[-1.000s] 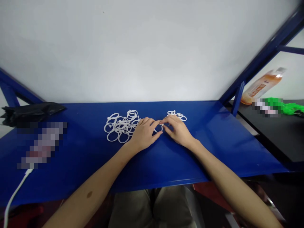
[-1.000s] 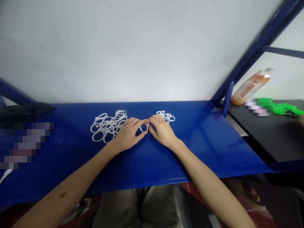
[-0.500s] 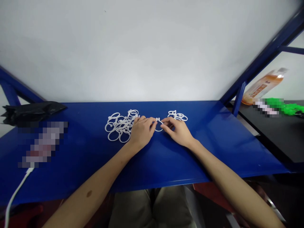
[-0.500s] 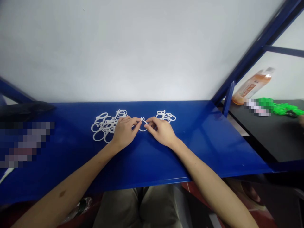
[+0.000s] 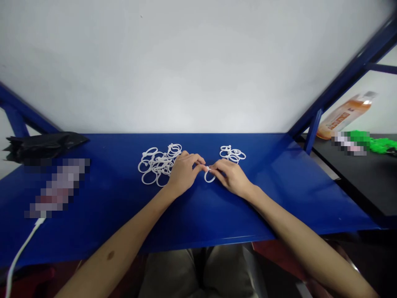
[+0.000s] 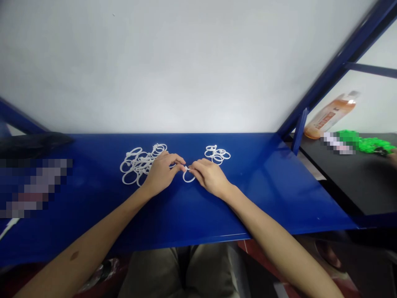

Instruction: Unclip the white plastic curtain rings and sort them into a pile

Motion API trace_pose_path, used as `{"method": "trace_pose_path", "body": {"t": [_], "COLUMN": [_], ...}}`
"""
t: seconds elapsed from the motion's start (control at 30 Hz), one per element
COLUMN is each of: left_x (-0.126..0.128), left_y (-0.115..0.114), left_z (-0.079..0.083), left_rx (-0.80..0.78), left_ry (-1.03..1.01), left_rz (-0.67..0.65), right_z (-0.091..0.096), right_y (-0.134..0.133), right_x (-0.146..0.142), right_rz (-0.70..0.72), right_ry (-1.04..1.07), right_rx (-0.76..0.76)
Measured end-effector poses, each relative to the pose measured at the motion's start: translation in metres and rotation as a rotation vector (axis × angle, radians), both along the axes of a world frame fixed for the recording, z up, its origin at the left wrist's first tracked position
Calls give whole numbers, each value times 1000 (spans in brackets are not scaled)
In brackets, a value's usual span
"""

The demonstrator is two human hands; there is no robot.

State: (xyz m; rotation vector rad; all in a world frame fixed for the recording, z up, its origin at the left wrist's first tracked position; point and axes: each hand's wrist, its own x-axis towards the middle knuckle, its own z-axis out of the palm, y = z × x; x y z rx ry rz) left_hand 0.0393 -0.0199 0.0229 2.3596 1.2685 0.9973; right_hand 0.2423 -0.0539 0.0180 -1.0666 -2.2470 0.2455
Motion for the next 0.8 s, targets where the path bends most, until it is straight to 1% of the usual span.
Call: {"method": "trace_pose_path", "body": {"t": [0.13, 0.23, 0.3, 0.37, 0.43, 0.53, 0.6, 0.63, 0.7, 0.8], "left_x": [-1, 1, 3, 5, 5, 1, -2, -4, -5, -4], "left_y": [-2, -3, -4, -4, -3, -2, 0, 0, 1, 1], "left_z": [-5, -8, -8, -8, -7, -8, -10, -12, -14, -17], "left_rx": [45, 74, 104, 159, 224, 285, 288, 280, 256, 226], "left_ry": [17, 78, 145, 217, 295, 440, 537, 571, 585, 515], "left_rz": [-49, -60, -29, 34, 114, 228, 253, 241, 187, 84], "right_z": [4, 5, 4, 4, 3, 2, -1, -2, -4, -7], "right_y": [-6, -6, -2, 5, 14, 27, 36, 41, 52, 73], "right_x": [-1, 0, 2, 6, 13, 29, 44, 52, 68, 87], "right_rz": [3, -21, -46, -88, -173, -383, -503, -544, -605, -668], "right_ry": [-138, -213, -180, -72, 51, 175, 213, 227, 250, 285], "right_rx": [69, 82, 65, 54, 76, 134, 136, 123, 47, -170]}}
